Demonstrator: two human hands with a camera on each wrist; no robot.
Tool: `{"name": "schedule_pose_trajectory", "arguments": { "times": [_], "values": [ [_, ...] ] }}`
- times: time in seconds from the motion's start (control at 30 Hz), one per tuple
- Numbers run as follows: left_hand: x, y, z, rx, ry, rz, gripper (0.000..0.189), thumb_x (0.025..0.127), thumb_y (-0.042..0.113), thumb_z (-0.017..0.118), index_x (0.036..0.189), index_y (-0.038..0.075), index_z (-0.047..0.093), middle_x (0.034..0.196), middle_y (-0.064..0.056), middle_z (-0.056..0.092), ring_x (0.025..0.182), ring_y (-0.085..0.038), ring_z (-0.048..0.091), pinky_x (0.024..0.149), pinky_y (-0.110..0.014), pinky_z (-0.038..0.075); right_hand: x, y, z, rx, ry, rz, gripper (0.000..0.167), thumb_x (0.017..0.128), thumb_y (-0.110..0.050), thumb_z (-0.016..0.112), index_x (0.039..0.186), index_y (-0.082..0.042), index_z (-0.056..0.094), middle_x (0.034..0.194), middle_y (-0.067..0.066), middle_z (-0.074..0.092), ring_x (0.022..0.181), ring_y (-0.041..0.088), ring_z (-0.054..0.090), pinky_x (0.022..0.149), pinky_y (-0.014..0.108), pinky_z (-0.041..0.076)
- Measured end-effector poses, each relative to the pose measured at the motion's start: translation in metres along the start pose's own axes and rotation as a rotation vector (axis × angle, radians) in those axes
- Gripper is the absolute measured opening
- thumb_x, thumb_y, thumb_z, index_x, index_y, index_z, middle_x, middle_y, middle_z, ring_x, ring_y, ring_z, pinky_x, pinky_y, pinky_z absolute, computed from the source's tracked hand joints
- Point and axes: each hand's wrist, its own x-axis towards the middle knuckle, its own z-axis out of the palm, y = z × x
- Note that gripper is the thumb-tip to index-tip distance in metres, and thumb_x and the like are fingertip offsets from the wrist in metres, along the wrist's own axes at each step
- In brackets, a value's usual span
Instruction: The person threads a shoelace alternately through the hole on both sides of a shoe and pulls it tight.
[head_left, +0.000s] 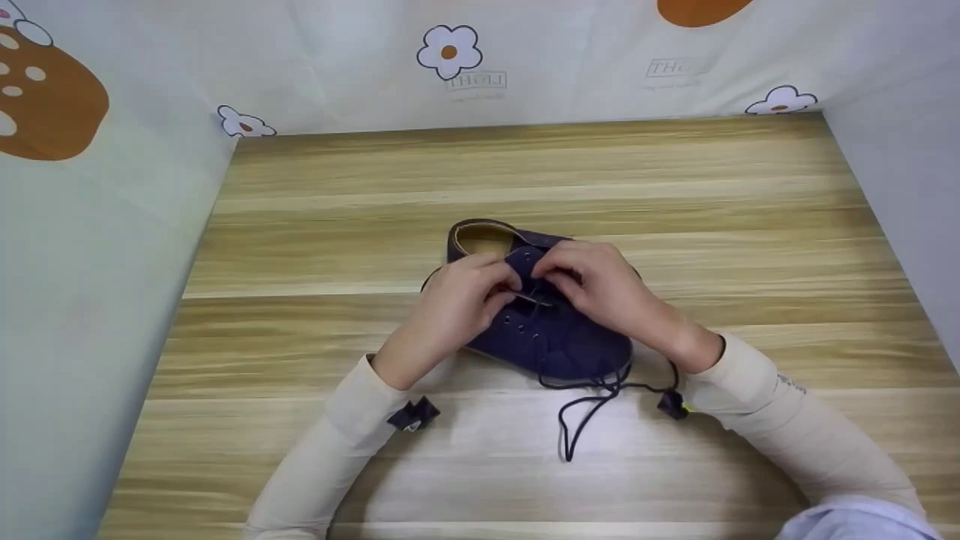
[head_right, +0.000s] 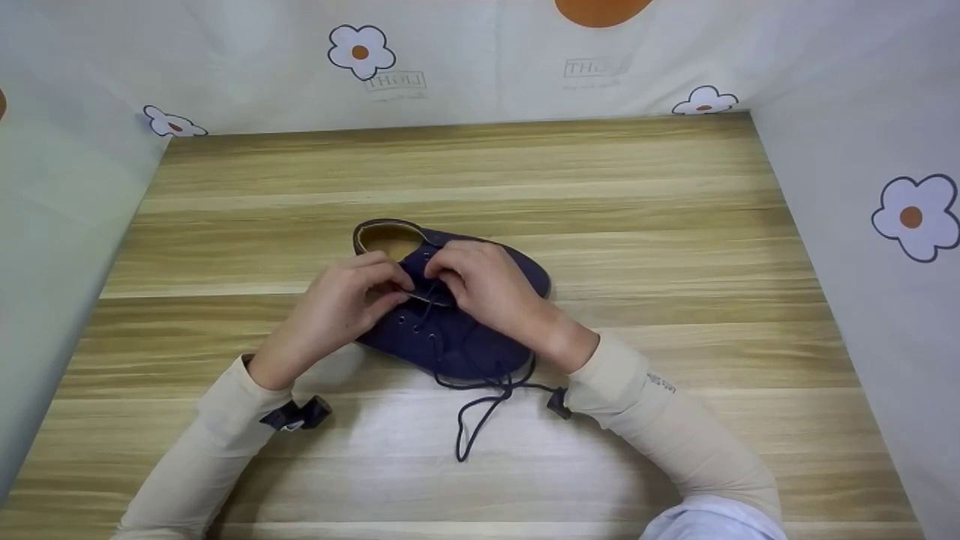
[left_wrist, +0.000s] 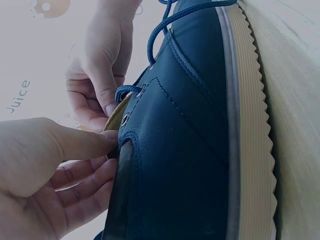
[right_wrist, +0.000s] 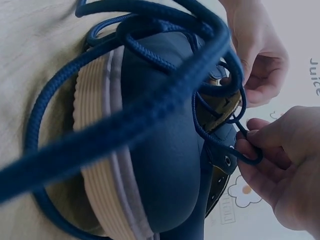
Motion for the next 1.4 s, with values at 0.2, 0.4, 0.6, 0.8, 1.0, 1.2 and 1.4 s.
{"name": "schedule_pose_trajectory", "arguments": {
  "times": [0.2, 0.4, 0.6, 0.8, 1.0, 1.2, 1.4],
  "values": [
    [-0.001, -0.002, 0.003, 0.014, 0.043, 0.031, 0.012, 0.087, 0.007, 0.071, 0.091, 0.014, 0.062, 0.091, -0.001, 0.065, 0.082, -0.017, 0.064, 0.073, -0.035, 0.053, -0.002, 0.0, 0.003, -0.008, 0.002, 0.005, 0.013, 0.089, 0.0, 0.068, 0.096, -0.009, 0.074, 0.093, 0.004, 0.075, 0.09, 0.016, 0.07, 0.081, 0.032, 0.056],
    [-0.002, -0.005, 0.006, 0.086, 0.049, 0.123, 0.007, 0.088, 0.012, 0.072, 0.086, 0.019, 0.07, 0.102, 0.002, 0.064, 0.096, -0.017, 0.063, 0.079, -0.034, 0.055, -0.005, -0.002, 0.006, -0.016, 0.0, 0.049, 0.01, 0.089, -0.003, 0.069, 0.095, -0.011, 0.071, 0.091, 0.003, 0.073, 0.087, 0.014, 0.069, 0.077, 0.03, 0.056],
    [0.0, -0.008, 0.007, 0.186, 0.087, 0.245, 0.006, 0.085, 0.019, 0.075, 0.091, 0.021, 0.076, 0.103, 0.0, 0.063, 0.093, -0.018, 0.057, 0.082, -0.031, 0.051, -0.007, -0.004, 0.007, -0.037, -0.01, 0.076, 0.009, 0.091, -0.005, 0.068, 0.095, -0.012, 0.07, 0.09, 0.003, 0.073, 0.083, 0.013, 0.068, 0.073, 0.029, 0.055],
    [0.003, -0.013, 0.011, 0.313, 0.115, 0.393, 0.018, 0.091, 0.016, 0.064, 0.095, 0.027, 0.079, 0.107, 0.001, 0.064, 0.095, -0.02, 0.053, 0.081, -0.033, 0.046, -0.007, -0.006, 0.008, -0.034, -0.016, 0.086, 0.007, 0.093, -0.009, 0.066, 0.097, -0.012, 0.071, 0.092, 0.002, 0.074, 0.077, 0.01, 0.064, 0.068, 0.027, 0.052],
    [0.004, -0.016, 0.014, 0.34, 0.141, 0.418, 0.019, 0.094, 0.017, 0.061, 0.091, 0.025, 0.078, 0.101, 0.0, 0.06, 0.094, -0.021, 0.052, 0.083, -0.035, 0.045, -0.008, -0.008, 0.008, -0.018, -0.029, 0.102, 0.008, 0.094, -0.013, 0.065, 0.098, -0.013, 0.072, 0.09, 0.0, 0.073, 0.075, 0.008, 0.062, 0.067, 0.025, 0.05],
    [0.001, -0.011, 0.011, 0.418, 0.128, 0.337, 0.013, 0.085, 0.015, 0.067, 0.087, 0.021, 0.078, 0.103, -0.003, 0.06, 0.097, -0.025, 0.051, 0.091, -0.042, 0.042, -0.009, -0.009, 0.008, -0.026, -0.038, 0.097, 0.01, 0.094, -0.013, 0.065, 0.1, -0.013, 0.073, 0.091, 0.001, 0.074, 0.08, 0.01, 0.066, 0.072, 0.028, 0.053],
    [-0.001, -0.004, 0.01, 0.442, 0.115, 0.232, 0.022, 0.081, 0.03, 0.062, 0.076, 0.015, 0.078, 0.127, -0.006, 0.062, 0.122, -0.029, 0.049, 0.114, -0.056, 0.028, -0.01, -0.01, 0.007, -0.059, -0.034, 0.085, 0.013, 0.093, -0.01, 0.063, 0.103, -0.013, 0.072, 0.095, 0.0, 0.075, 0.086, 0.012, 0.068, 0.077, 0.032, 0.054]
  ]
}}
